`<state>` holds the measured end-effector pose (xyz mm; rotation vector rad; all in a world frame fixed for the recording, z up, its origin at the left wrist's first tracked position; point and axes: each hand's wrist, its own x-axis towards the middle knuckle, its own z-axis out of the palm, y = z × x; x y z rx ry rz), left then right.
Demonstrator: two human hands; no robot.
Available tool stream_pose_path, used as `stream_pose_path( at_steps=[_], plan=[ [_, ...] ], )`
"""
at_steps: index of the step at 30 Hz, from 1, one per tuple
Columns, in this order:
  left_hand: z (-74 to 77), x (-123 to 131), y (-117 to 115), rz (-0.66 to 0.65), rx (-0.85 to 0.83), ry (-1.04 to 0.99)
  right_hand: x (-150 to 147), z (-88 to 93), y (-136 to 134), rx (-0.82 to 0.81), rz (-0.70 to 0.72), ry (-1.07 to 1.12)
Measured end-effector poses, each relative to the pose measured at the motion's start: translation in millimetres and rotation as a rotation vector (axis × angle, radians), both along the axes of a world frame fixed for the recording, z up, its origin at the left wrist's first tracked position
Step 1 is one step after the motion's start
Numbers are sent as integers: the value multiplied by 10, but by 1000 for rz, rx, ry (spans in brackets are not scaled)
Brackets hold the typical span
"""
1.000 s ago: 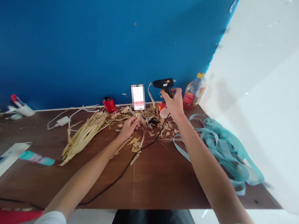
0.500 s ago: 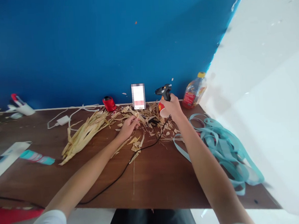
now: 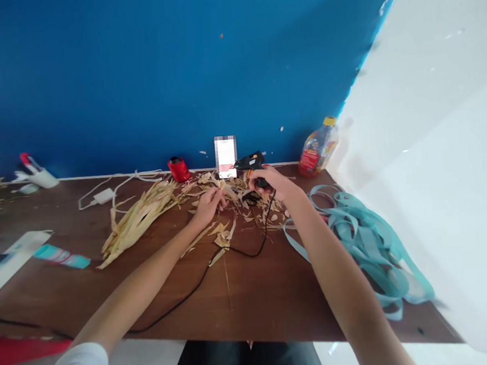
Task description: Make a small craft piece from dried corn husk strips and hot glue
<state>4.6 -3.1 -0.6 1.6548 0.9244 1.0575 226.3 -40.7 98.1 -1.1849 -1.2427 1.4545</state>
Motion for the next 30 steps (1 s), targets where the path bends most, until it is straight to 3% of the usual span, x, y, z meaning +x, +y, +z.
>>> stream_pose_path(
  at_steps=[16, 23, 30],
  plan=[
    [34, -8, -53, -7, -10, 102, -131, -86, -31, -26, -1, -125],
    [-28, 15, -13, 11, -19, 83, -176, -89, -22, -53, -130, -246],
    [-66, 37, -1, -4, -22, 106, -197, -135, -9, -10, -146, -367]
  ],
)
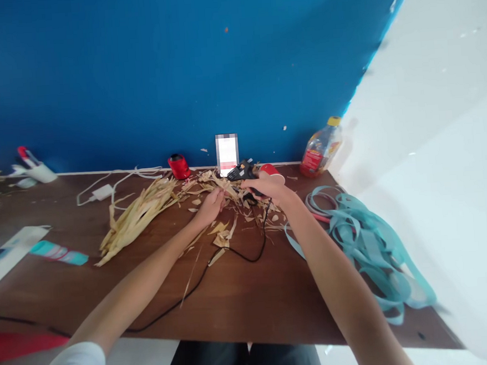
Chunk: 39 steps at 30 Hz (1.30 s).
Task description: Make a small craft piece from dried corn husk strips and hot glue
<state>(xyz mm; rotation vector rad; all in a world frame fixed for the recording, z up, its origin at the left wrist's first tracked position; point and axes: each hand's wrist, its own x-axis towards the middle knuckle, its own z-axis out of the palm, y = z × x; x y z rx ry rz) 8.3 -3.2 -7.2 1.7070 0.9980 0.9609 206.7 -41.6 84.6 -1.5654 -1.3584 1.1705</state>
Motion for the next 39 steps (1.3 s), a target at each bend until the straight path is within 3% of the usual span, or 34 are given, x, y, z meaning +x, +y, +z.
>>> stream_pose_path(
  at_steps=[10, 39],
  plan=[
    [2, -14, 14, 50, 30, -29, -1, 18, -13, -48, 5, -232],
    [37, -15, -10, 47, 28, -26, -34, 21, -23, -92, -22, -159]
  ],
)
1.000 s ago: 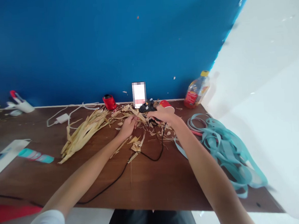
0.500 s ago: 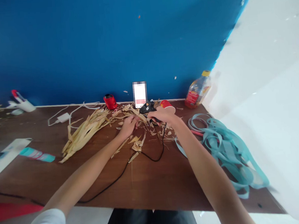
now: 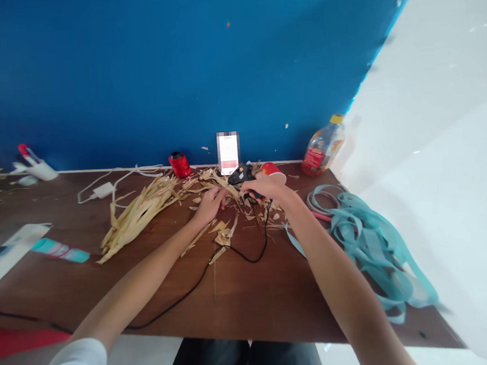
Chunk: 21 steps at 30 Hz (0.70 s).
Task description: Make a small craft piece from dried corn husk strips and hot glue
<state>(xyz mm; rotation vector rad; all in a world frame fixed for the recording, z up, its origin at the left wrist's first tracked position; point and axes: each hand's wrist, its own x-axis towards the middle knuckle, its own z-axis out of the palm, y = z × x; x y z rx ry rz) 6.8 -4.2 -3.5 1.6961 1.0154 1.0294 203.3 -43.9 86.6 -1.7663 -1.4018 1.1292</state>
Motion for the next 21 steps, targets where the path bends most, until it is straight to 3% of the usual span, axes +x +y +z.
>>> stream_pose_path(
  at_steps=[14, 21],
  plan=[
    [8, -6, -7, -11, 9, 8, 5, 12, 10, -34, 67, -56],
    [16, -8, -17, -23, 2, 2, 10, 2, 15, -46, 30, -117]
  ],
)
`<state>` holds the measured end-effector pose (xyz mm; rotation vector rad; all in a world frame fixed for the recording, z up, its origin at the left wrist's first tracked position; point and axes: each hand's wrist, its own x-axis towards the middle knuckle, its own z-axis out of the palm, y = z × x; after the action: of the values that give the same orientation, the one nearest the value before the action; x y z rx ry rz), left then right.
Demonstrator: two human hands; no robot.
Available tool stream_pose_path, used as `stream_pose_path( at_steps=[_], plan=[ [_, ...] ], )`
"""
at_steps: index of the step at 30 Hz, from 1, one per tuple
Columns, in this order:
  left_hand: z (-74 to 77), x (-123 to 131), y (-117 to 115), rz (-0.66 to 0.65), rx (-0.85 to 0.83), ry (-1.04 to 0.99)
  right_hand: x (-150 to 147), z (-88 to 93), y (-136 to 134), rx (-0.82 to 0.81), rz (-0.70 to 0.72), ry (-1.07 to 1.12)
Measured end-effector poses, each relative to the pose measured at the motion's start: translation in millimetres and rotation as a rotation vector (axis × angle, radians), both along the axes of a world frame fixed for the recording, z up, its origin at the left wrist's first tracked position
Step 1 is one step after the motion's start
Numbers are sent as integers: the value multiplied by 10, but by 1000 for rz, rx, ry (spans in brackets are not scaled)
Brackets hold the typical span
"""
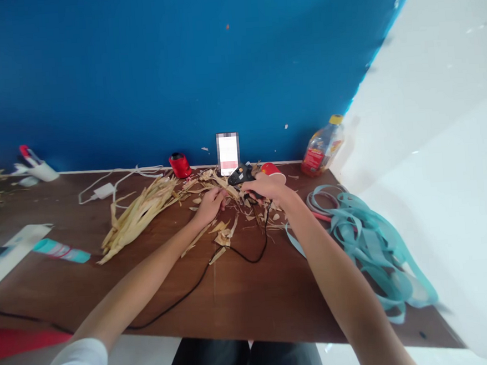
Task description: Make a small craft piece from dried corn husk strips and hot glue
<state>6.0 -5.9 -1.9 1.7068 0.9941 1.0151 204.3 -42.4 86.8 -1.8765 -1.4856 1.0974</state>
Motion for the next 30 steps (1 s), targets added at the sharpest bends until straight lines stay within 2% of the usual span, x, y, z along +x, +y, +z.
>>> stream_pose_path(
  at_steps=[15, 30],
  plan=[
    [-12, 7, 10, -3, -21, -21, 33, -41, 36, -16, 45, -13],
    [-12, 4, 9, 3, -22, 0, 30, 58, -7, 16, 68, -64]
  ],
)
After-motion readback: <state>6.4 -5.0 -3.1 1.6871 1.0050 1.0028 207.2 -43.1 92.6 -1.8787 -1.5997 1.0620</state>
